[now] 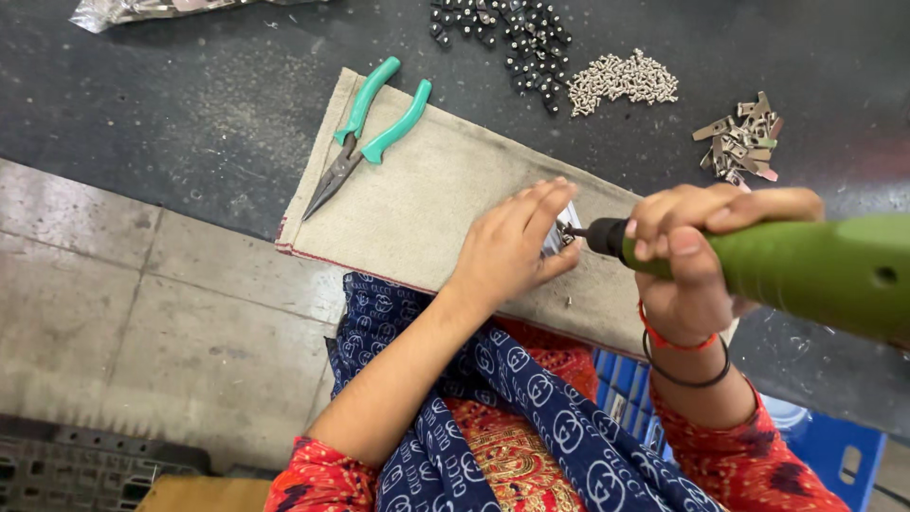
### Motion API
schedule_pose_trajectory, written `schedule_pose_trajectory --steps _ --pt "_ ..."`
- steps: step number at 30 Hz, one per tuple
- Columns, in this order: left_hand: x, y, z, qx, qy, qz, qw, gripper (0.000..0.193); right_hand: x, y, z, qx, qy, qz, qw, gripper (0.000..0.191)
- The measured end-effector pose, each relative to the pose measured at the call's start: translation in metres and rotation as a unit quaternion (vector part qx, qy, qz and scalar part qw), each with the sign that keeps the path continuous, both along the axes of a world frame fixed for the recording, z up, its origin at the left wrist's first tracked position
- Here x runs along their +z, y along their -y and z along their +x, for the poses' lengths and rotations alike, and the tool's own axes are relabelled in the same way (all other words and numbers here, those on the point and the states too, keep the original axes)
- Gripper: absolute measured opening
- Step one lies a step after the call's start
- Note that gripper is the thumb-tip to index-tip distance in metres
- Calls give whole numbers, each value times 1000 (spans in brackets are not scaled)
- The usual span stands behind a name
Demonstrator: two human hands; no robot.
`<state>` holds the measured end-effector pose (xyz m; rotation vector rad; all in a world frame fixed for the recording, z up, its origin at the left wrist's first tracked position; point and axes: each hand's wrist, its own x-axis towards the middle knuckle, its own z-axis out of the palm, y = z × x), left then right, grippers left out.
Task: The person assembles white plastic lamp holders at a factory workbench. They pick small screws from piles on the table, position a metal contact part inside the plastic holder, and use a hanging electric screwdriver to drive the screws into the holder, repeating the cycle for successive holders.
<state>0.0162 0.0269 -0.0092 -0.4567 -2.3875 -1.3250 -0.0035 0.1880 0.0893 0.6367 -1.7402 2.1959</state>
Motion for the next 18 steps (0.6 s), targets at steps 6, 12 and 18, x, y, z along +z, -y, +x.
schedule_pose_trajectory --steps 6,12,18 --pt "1 -1 0 -3 12 -10 1000 62 0 -5 3 9 5 14 1000 28" --pt "-1 -2 1 3 13 -6 1000 61 -4 -8 4 18 16 13 1000 30" --pt "0 0 -1 8 6 -1 1000 61 -3 1 -12 32 24 -25 999 27"
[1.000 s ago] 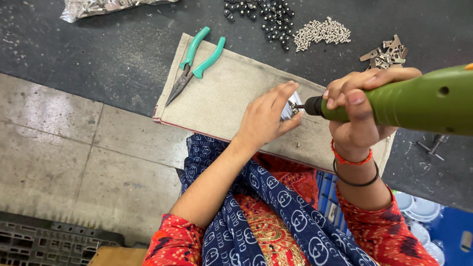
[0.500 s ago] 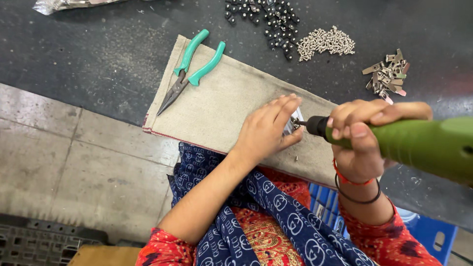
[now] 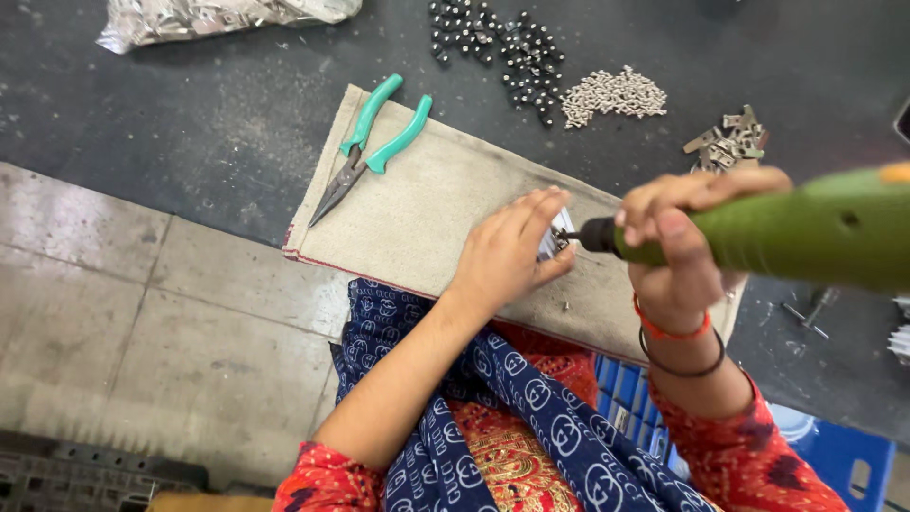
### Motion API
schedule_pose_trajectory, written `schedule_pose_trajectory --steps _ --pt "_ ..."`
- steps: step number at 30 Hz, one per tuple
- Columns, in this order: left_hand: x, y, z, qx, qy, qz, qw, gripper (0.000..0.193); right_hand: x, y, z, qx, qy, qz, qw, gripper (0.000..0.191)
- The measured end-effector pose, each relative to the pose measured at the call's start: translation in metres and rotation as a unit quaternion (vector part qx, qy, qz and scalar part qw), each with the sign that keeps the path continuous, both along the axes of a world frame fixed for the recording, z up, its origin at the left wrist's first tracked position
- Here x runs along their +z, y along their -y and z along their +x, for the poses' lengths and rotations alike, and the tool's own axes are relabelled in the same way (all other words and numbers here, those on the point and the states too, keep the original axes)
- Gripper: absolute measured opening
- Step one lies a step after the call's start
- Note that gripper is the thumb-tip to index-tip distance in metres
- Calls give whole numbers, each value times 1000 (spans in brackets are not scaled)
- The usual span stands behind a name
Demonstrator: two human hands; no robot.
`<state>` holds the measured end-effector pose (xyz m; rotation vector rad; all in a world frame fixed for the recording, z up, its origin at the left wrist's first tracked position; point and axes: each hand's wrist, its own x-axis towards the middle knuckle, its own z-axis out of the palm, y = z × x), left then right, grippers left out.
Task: The person assembles white plastic lamp holders at a factory workbench. They pick small screws from piles on the table, position a metal contact part inside the plastic holder, and use a hanging electric screwdriver to drive the screws into the holder, repeating the cycle for successive holders.
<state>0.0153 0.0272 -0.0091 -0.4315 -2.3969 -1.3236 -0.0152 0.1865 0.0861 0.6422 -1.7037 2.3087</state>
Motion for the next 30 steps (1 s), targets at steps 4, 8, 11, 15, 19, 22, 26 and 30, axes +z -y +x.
schedule_pose_trajectory --steps 4,8,11,15,19,22,26,30 --pt "0 3 1 4 -42 9 999 62 12 4 -7 26 9 -3 1000 27" --pt "-1 7 0 -22 -44 4 999 83 22 1 -9 36 -38 41 998 34" --pt "1 8 -2 -41 24 22 999 99 15 -4 -8 20 -46 91 995 32" --pt "10 7 5 -14 89 98 991 107 -15 -7 9 -34 -4 121 992 24" --pt "24 8 18 7 56 76 996 103 -36 -2 37 -107 23 303 947 28" --pt "34 6 23 -10 34 52 998 100 -37 3 52 -173 -74 371 909 30" --pt "46 6 22 -16 5 33 999 95 -34 3 51 -187 -95 360 909 30" --pt "51 11 21 -30 -24 29 999 88 -45 -1 49 -175 -62 321 929 28"
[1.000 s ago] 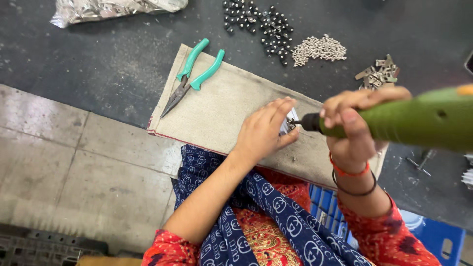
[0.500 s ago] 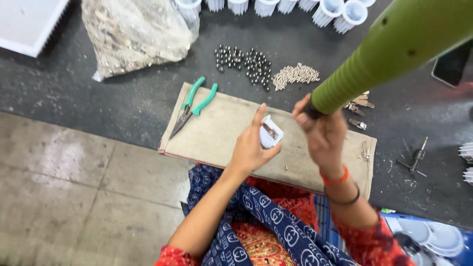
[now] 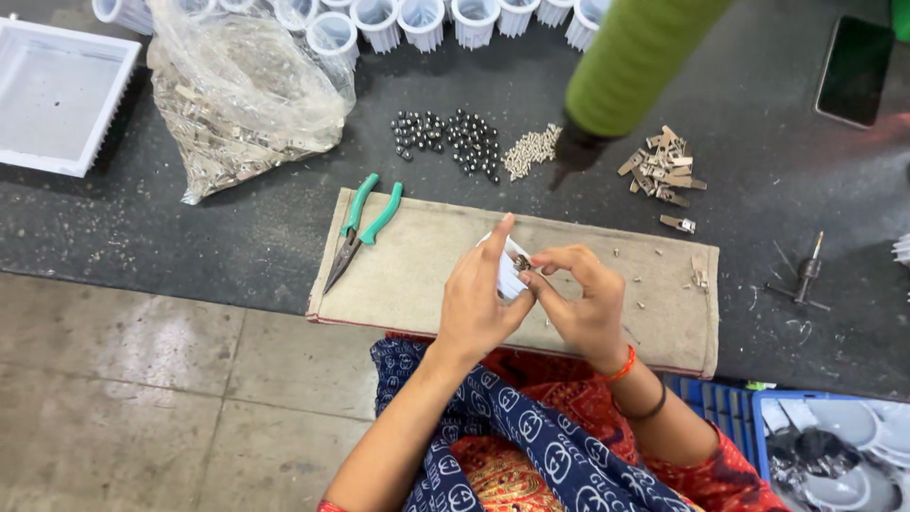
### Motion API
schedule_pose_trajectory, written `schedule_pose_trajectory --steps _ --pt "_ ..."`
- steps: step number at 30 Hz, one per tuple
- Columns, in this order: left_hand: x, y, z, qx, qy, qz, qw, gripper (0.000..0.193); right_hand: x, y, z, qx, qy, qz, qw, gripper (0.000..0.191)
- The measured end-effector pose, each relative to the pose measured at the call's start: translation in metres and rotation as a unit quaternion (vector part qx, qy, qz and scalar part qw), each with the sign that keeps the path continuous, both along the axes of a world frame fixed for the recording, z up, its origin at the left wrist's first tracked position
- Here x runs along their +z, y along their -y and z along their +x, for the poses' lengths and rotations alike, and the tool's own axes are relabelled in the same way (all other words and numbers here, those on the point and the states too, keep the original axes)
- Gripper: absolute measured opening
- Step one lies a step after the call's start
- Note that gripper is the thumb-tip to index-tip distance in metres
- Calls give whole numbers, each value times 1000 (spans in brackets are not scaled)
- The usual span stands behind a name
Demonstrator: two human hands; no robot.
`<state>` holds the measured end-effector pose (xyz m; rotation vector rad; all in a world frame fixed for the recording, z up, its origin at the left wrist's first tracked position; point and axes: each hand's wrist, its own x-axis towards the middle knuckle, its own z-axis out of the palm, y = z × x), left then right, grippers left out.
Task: The person assembles white plastic lamp holders at a factory workbench. They pick small screws from piles on the table, position a metal contact part inside the plastic holder, and use a hanging electric screwdriver to drive the screws into the holder, repeating the cycle for successive holders.
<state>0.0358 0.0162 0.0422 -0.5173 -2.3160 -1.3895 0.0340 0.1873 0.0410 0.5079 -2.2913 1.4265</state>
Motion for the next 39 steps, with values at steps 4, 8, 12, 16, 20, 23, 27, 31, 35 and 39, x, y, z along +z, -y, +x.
schedule_pose_trajectory --steps 4,8,12,16,20,23,27,31,35,39 --pt "-3 3 1 -17 -16 10 1000 90 -20 -7 -5 125 153 -281 939 24" --pt "-11 5 2 -49 -18 43 998 89 -28 -15 -16 111 414 -418 801 35" --pt "-23 12 1 -72 39 30 996 105 -26 -3 -11 108 312 -238 913 43" --pt "-37 12 -9 -53 109 8 993 109 -24 10 -8 18 -35 88 995 44" --pt "-47 9 -18 -2 186 22 982 102 -21 -8 -24 118 9 70 990 29" --pt "-51 4 -17 14 198 64 978 92 -12 -52 -58 69 78 83 991 16" --pt "-58 -3 -16 40 105 86 990 76 -2 -112 -106 -172 60 182 966 16" --pt "-66 -8 -18 25 110 48 992 71 -6 -130 -117 -235 108 295 920 27" --pt "-66 -9 -16 28 123 42 991 81 -9 -126 -117 -235 93 325 911 18" --pt "-56 -7 -17 15 182 56 982 87 -10 -124 -118 -246 82 335 906 12"
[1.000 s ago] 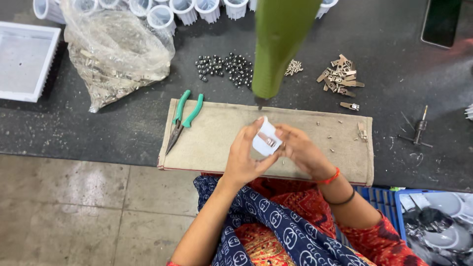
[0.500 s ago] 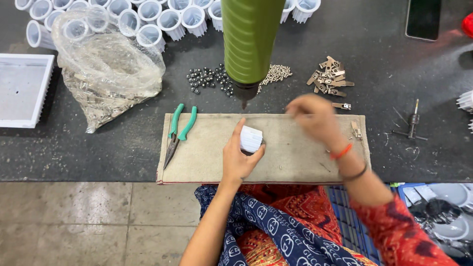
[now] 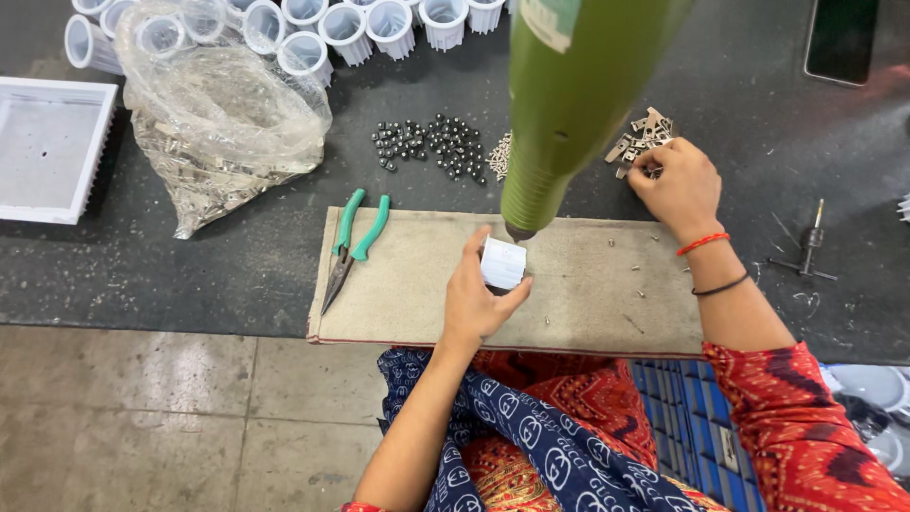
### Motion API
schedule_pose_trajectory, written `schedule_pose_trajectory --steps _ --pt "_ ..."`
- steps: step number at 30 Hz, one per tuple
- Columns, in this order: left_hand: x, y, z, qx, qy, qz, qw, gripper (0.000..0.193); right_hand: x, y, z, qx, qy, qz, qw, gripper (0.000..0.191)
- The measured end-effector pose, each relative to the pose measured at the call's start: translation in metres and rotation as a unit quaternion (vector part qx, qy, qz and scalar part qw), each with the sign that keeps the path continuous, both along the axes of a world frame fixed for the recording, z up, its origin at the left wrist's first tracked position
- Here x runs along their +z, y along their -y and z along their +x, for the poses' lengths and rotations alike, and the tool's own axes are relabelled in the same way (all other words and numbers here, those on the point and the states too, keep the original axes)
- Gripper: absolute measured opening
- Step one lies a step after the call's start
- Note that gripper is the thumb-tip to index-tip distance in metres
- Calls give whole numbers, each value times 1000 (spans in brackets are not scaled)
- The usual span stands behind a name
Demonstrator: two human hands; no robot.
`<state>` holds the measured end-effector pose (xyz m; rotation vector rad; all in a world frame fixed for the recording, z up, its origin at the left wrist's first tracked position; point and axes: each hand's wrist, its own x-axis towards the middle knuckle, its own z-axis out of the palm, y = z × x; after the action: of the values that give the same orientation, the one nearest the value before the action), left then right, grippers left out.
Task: The person assembles white plastic lamp holders at a factory workbench. They pick small screws from piles on the table, position a metal contact part inside the plastic holder, and use a hanging electric screwdriver to drive the screws into the holder, repeating the cycle for successive holders.
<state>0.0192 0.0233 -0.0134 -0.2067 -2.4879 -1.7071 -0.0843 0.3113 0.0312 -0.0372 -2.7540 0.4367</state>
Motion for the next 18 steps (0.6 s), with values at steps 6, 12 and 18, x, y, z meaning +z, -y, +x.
schedule_pose_trajectory --steps 6,12,18 --pt "10 1 5 12 -22 -40 999 71 -4 3 14 76 17 -84 993 9" --pt "2 4 4 -27 -93 -59 994 63 -15 55 57 210 100 -207 950 12" --pt "-10 2 5 -10 -112 -86 990 72 -15 67 80 217 101 -186 953 21"
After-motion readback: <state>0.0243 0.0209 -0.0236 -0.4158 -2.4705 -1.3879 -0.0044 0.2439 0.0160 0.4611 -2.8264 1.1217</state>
